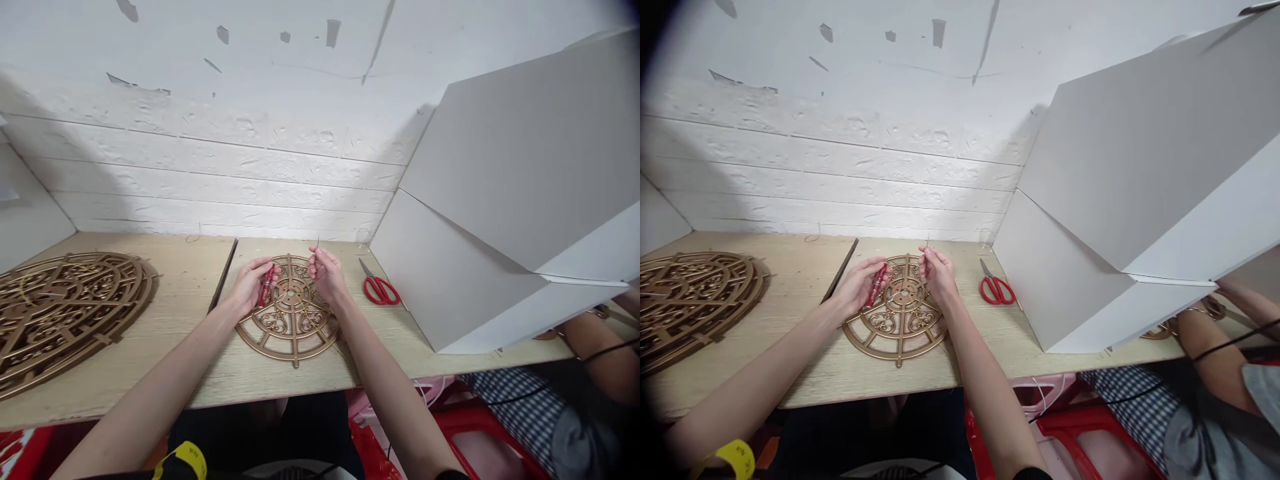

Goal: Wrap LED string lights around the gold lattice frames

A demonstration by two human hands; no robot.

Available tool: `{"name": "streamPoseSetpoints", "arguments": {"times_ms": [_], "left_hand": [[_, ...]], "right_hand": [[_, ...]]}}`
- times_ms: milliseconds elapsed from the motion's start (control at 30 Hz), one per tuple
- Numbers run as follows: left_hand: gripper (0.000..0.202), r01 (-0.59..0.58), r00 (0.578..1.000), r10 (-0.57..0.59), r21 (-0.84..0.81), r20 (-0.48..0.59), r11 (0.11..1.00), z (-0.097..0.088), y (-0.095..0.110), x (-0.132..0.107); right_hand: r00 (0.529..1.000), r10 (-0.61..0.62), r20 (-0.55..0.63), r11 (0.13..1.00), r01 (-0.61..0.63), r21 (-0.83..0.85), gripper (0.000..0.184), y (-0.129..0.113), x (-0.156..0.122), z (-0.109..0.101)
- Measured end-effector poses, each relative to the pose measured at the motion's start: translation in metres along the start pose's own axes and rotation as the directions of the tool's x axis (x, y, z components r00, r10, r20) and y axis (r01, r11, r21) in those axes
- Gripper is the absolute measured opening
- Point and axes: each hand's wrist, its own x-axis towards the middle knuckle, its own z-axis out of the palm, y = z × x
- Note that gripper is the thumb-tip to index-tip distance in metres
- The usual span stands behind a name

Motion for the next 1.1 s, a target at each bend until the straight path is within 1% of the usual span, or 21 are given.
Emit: {"name": "streamPoseSetpoints", "arguments": {"times_ms": [100, 167, 200, 233, 300, 333, 367, 400, 467, 533, 633, 733, 867, 967, 1100], "left_hand": [[0.031, -0.058, 0.997, 0.058, -0.021, 0.04, 0.998, 0.0, 0.005, 0.0], [0.032, -0.158, 0.986, 0.159, -0.025, 0.047, 0.987, -0.001, 0.008, -0.001], [0.032, -0.236, 0.971, 0.236, -0.01, 0.031, 0.972, -0.001, 0.009, -0.002], [0.031, -0.328, 0.945, 0.328, 0.027, 0.006, 0.944, -0.001, 0.009, -0.003], [0.027, -0.501, 0.859, 0.512, 0.162, -0.026, 0.85, -0.001, 0.008, -0.006], [0.026, -0.56, 0.814, 0.581, 0.244, -0.018, 0.792, 0.0, 0.007, -0.007], [0.025, -0.593, 0.782, 0.624, 0.317, 0.005, 0.74, 0.001, 0.005, -0.008], [0.024, -0.607, 0.766, 0.642, 0.369, 0.035, 0.704, 0.001, 0.003, -0.008], [0.025, -0.607, 0.765, 0.638, 0.427, 0.086, 0.67, 0.002, -0.001, -0.009], [0.025, -0.606, 0.767, 0.632, 0.451, 0.114, 0.655, 0.003, -0.004, -0.009], [0.021, -0.6, 0.774, 0.619, 0.471, 0.136, 0.647, 0.002, -0.005, -0.009], [0.02, -0.58, 0.799, 0.573, 0.483, 0.183, 0.656, 0.001, -0.006, -0.01], [0.029, -0.575, 0.816, 0.507, 0.475, 0.277, 0.666, -0.001, -0.01, -0.009], [0.035, -0.565, 0.825, 0.478, 0.467, 0.301, 0.68, -0.003, -0.011, -0.007], [0.04, -0.554, 0.832, 0.448, 0.45, 0.328, 0.7, -0.001, -0.011, -0.006]], "right_hand": [[1.0, -0.021, 0.001, 0.996, 0.021, -0.084, 0.026, -0.002, -0.001, 0.002], [1.0, -0.022, 0.008, 0.993, 0.023, -0.119, 0.026, -0.003, -0.001, 0.004], [1.0, -0.021, 0.005, 0.993, 0.022, -0.116, 0.025, -0.003, -0.001, 0.004], [1.0, -0.017, -0.004, 0.995, 0.017, -0.097, 0.024, -0.004, -0.001, 0.004], [0.999, -0.005, -0.038, 1.0, 0.004, -0.024, 0.023, -0.005, -0.002, 0.004], [0.998, 0.003, -0.055, 1.0, -0.002, 0.016, 0.022, -0.006, -0.002, 0.004], [0.998, 0.012, -0.067, 0.999, -0.008, 0.052, 0.022, -0.007, -0.002, 0.004], [0.997, 0.019, -0.072, 0.997, -0.014, 0.078, 0.022, -0.008, -0.002, 0.004], [0.998, 0.018, -0.067, 0.995, -0.012, 0.094, 0.02, -0.01, -0.002, 0.003], [0.999, 0.007, -0.052, 0.999, -0.004, 0.049, 0.02, -0.01, -0.003, 0.004], [1.0, 0.012, -0.013, 0.994, -0.013, -0.107, 0.021, -0.005, -0.005, 0.005], [0.997, 0.055, 0.052, 0.962, -0.039, -0.271, 0.023, 0.005, -0.009, 0.009], [0.987, 0.096, 0.129, 0.918, -0.037, -0.395, 0.025, 0.013, -0.016, 0.016], [0.99, 0.08, 0.117, 0.904, -0.022, -0.426, 0.024, 0.014, -0.019, 0.019], [0.995, 0.015, 0.096, 0.892, 0.03, -0.45, 0.024, 0.012, -0.019, 0.019]]}}
